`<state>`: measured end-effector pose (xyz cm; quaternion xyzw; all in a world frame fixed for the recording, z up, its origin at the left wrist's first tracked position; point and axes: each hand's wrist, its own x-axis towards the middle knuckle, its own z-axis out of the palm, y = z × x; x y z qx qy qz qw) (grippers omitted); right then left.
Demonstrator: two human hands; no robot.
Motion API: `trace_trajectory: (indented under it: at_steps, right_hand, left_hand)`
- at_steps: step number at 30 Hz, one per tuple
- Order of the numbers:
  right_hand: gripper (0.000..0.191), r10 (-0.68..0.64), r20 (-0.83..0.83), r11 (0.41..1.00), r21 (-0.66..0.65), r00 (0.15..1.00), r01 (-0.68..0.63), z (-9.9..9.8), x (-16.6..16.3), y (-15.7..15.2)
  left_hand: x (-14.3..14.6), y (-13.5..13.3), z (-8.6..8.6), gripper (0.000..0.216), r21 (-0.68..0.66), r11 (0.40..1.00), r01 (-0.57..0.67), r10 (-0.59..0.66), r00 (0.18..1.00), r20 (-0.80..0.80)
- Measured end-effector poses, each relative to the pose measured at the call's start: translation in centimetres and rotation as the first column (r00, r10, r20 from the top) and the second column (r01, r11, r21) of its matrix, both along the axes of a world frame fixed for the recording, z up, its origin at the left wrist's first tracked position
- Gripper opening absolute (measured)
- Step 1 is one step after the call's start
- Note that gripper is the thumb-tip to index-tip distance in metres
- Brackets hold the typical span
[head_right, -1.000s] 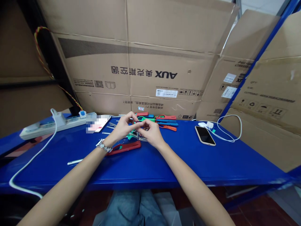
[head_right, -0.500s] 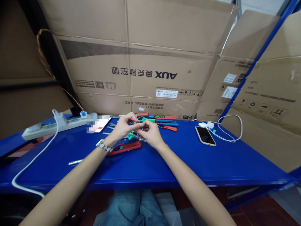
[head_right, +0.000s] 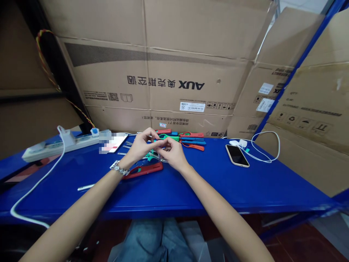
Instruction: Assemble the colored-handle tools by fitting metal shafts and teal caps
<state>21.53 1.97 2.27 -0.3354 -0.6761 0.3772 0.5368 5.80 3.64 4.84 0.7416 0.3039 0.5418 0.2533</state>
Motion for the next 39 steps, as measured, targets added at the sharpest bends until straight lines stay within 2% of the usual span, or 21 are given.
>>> trace_trajectory:
  at_steps: [2, 7, 9, 14, 16, 19, 23, 27, 30, 32, 37, 39]
  right_hand:
    - [0.033, 0.032, 0.017, 0.999, -0.005, 0.999, -0.032, 0.1, 0.1, -0.1]
    - [0.028, 0.124, 0.101, 0.992, 0.005, 0.987, -0.125, 0.7, 0.6, -0.6]
    - [0.029, 0.114, 0.096, 0.993, 0.023, 0.989, -0.117, 0.6, 0.5, -0.5]
    - [0.040, -0.032, 0.010, 0.999, -0.007, 0.999, 0.032, -0.4, 0.0, 0.2]
    - [0.041, -0.020, 0.002, 0.999, -0.030, 1.000, 0.020, -0.6, -0.1, 0.3]
    - [0.038, 0.021, 0.015, 0.999, -0.030, 1.000, -0.020, -0.6, 0.0, 0.2]
    - [0.030, 0.083, 0.053, 0.996, -0.022, 0.995, -0.082, -0.1, 0.3, -0.1]
    - [0.032, 0.067, 0.078, 0.998, 0.002, 0.995, -0.068, -0.2, 0.2, -0.1]
    - [0.034, -0.006, 0.078, 1.000, 0.023, 0.997, 0.005, -0.5, 0.0, 0.2]
    - [0.034, 0.009, 0.071, 1.000, 0.013, 0.997, -0.010, -0.5, 0.0, 0.3]
    - [0.029, 0.105, 0.101, 0.994, -0.016, 0.989, -0.104, 0.0, 0.4, 0.0]
    - [0.028, 0.129, 0.116, 0.992, -0.028, 0.985, -0.127, 0.0, 0.5, 0.0]
  left_hand:
    - [-0.1, -0.1, 0.1, 0.026, 0.020, 0.999, 0.027, -0.026, 0.999, -0.038]
    - [-0.8, -0.2, 0.6, 0.024, 0.033, 0.983, 0.182, -0.176, 0.976, -0.126]
    - [-0.7, -0.1, 0.5, 0.021, 0.034, 0.988, 0.149, -0.145, 0.984, -0.106]
    - [-0.1, 0.2, -0.1, 0.027, 0.016, 1.000, 0.006, -0.006, 0.999, -0.034]
    - [-0.1, 0.2, -0.2, 0.029, 0.004, 1.000, -0.010, 0.010, 0.999, -0.031]
    - [-0.6, 0.0, 0.2, 0.024, 0.001, 1.000, 0.024, -0.023, 0.997, -0.073]
    - [-1.3, -0.1, 0.7, 0.022, 0.018, 0.988, 0.156, -0.151, 0.976, -0.157]
    - [-1.0, 0.2, 0.3, 0.017, -0.004, 0.995, 0.101, -0.101, 0.989, -0.112]
    - [-0.6, 0.2, 0.1, 0.025, -0.048, 0.998, 0.031, -0.034, 0.998, -0.061]
    - [-0.6, 0.1, 0.1, 0.025, -0.047, 0.999, 0.016, -0.019, 0.998, -0.065]
    - [-1.5, 0.2, 0.5, 0.023, -0.002, 0.992, 0.129, -0.128, 0.976, -0.175]
    - [-1.7, 0.4, 0.4, 0.021, 0.008, 0.990, 0.139, -0.135, 0.974, -0.184]
